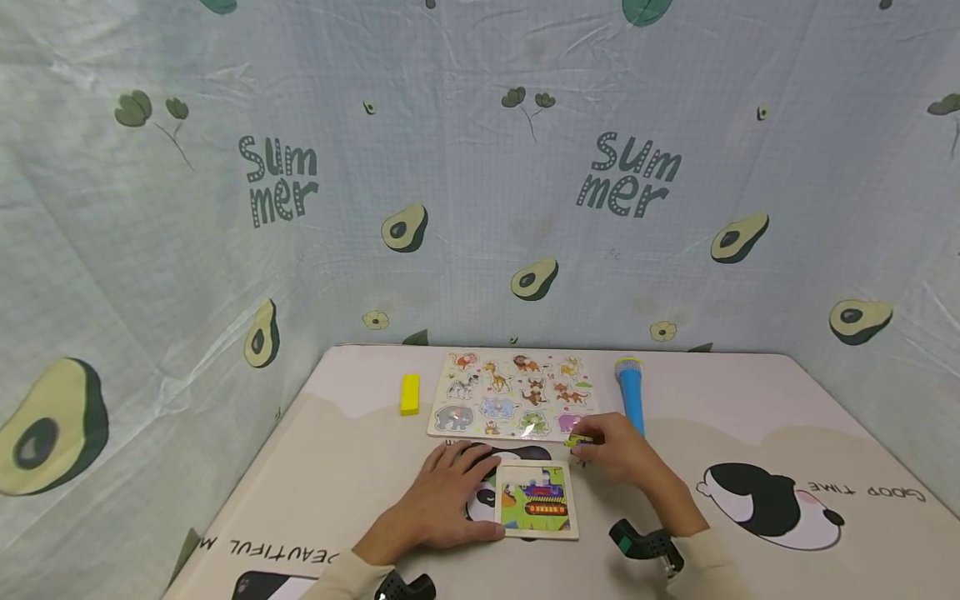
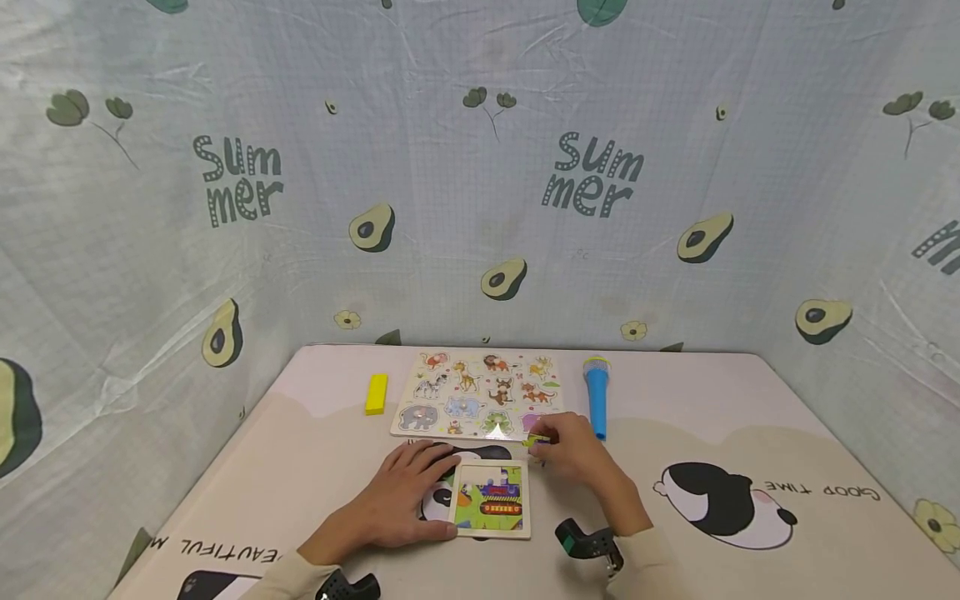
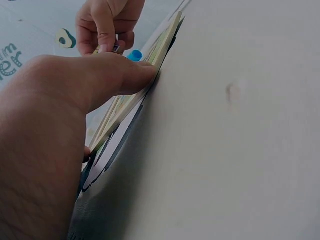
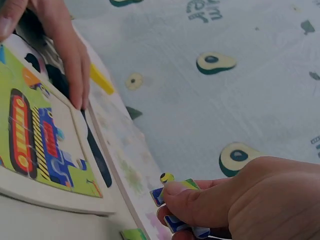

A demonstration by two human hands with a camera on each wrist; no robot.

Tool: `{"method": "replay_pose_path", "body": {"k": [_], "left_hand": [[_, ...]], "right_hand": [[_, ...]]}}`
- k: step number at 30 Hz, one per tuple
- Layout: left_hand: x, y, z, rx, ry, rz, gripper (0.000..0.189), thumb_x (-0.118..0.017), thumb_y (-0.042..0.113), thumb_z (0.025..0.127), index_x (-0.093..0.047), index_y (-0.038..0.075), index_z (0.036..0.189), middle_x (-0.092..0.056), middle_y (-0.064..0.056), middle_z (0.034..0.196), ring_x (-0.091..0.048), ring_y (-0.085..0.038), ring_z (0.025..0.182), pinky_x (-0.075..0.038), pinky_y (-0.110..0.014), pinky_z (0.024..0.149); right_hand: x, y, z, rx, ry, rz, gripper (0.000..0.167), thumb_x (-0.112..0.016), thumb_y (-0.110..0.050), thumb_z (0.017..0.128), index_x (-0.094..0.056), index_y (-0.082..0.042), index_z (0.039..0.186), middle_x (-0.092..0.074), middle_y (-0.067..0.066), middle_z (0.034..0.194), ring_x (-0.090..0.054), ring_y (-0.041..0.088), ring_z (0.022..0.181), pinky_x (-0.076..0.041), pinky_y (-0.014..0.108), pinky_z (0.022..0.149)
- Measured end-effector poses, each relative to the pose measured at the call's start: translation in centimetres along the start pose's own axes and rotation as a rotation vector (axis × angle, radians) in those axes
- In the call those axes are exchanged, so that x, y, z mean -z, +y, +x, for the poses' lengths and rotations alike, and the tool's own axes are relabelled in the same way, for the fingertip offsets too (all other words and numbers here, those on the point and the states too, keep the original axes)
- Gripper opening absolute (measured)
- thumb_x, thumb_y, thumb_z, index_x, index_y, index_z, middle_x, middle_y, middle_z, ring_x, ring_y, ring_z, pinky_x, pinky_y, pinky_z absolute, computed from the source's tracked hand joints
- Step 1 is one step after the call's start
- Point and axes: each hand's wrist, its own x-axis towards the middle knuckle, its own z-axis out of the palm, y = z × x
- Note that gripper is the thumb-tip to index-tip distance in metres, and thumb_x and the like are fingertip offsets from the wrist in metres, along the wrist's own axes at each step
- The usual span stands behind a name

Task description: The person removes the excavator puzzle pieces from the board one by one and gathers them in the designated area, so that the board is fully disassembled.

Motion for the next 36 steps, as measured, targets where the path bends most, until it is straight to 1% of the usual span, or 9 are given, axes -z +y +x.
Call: {"method": "replay_pose_path", "body": {"k": [3, 6, 8, 13, 16, 24, 28, 32, 36], "left_hand": [[0.0, 0.0, 0.0, 0.003, -0.003, 0.002, 0.094, -0.052, 0.082, 0.080, -0.043, 0.027, 0.155, -0.038, 0.002, 0.160, -0.028, -0.028, 0.148, -0.019, -0.061, 0.120], [-0.1, 0.0, 0.0, 0.007, -0.007, 0.004, 0.094, -0.052, 0.083, 0.080, -0.042, 0.027, 0.155, -0.038, 0.003, 0.160, -0.027, -0.028, 0.149, -0.019, -0.061, 0.120], [-0.1, 0.0, 0.0, 0.004, -0.007, 0.005, 0.094, -0.052, 0.083, 0.080, -0.043, 0.027, 0.155, -0.038, 0.002, 0.160, -0.028, -0.028, 0.148, -0.019, -0.061, 0.120], [0.0, 0.0, -0.1, -0.001, -0.007, 0.000, 0.094, -0.053, 0.082, 0.080, -0.043, 0.026, 0.154, -0.038, 0.001, 0.160, -0.028, -0.029, 0.148, -0.020, -0.061, 0.119], [0.0, 0.1, 0.0, 0.003, -0.011, -0.001, 0.094, -0.052, 0.083, 0.080, -0.043, 0.026, 0.155, -0.038, 0.001, 0.160, -0.028, -0.029, 0.148, -0.019, -0.061, 0.120], [-0.1, 0.1, -0.1, 0.012, -0.011, 0.012, 0.093, -0.051, 0.083, 0.080, -0.042, 0.028, 0.155, -0.038, 0.003, 0.160, -0.027, -0.028, 0.148, -0.018, -0.061, 0.120], [-0.1, 0.1, -0.1, 0.006, -0.006, 0.012, 0.093, -0.051, 0.083, 0.081, -0.042, 0.027, 0.155, -0.038, 0.002, 0.160, -0.028, -0.029, 0.148, -0.019, -0.061, 0.120], [-0.1, 0.0, -0.1, 0.002, -0.004, 0.012, 0.094, -0.051, 0.083, 0.081, -0.042, 0.026, 0.155, -0.038, 0.002, 0.160, -0.028, -0.029, 0.148, -0.019, -0.060, 0.120], [-0.1, -0.1, 0.0, 0.004, -0.009, 0.020, 0.094, -0.049, 0.084, 0.081, -0.042, 0.027, 0.155, -0.038, 0.003, 0.160, -0.027, -0.029, 0.149, -0.019, -0.060, 0.120]], "right_hand": [[0.5, 0.7, 0.0, 0.005, -0.006, 0.019, 0.018, -0.071, -0.005, 0.093, -0.075, -0.004, 0.111, -0.069, 0.003, 0.097, -0.057, 0.018, 0.085, -0.053, 0.030, 0.073], [1.0, 1.3, -0.1, 0.009, -0.003, 0.035, 0.019, -0.068, -0.005, 0.095, -0.075, -0.002, 0.112, -0.070, 0.004, 0.098, -0.058, 0.018, 0.083, -0.054, 0.029, 0.072], [1.3, 1.7, -0.2, 0.008, 0.009, 0.031, 0.018, -0.069, -0.006, 0.095, -0.076, -0.003, 0.111, -0.068, 0.004, 0.095, -0.057, 0.018, 0.081, -0.054, 0.029, 0.070], [1.7, 2.8, -0.2, -0.036, 0.033, 0.020, 0.008, -0.072, -0.006, 0.092, -0.074, -0.004, 0.100, -0.061, 0.003, 0.081, -0.055, 0.018, 0.074, -0.051, 0.028, 0.062], [1.8, 3.6, -0.3, -0.061, 0.040, 0.021, 0.005, -0.073, -0.006, 0.091, -0.072, -0.005, 0.096, -0.059, 0.004, 0.076, -0.054, 0.018, 0.070, -0.048, 0.028, 0.059], [1.8, 5.0, -0.2, -0.088, 0.054, 0.017, 0.004, -0.074, -0.007, 0.091, -0.074, -0.004, 0.094, -0.059, 0.003, 0.070, -0.054, 0.017, 0.061, -0.048, 0.028, 0.054], [1.7, 5.3, -0.2, -0.086, 0.058, -0.009, 0.006, -0.075, -0.010, 0.090, -0.073, -0.005, 0.091, -0.058, 0.002, 0.067, -0.054, 0.016, 0.056, -0.046, 0.028, 0.052], [1.6, 5.3, -0.2, -0.088, 0.072, -0.064, 0.013, -0.078, -0.016, 0.089, -0.070, -0.006, 0.086, -0.056, 0.002, 0.063, -0.053, 0.015, 0.054, -0.045, 0.029, 0.052], [1.5, 5.3, -0.3, -0.105, 0.087, -0.126, 0.020, -0.081, -0.019, 0.087, -0.066, -0.006, 0.081, -0.054, 0.003, 0.065, -0.052, 0.018, 0.060, -0.043, 0.030, 0.054]]}}
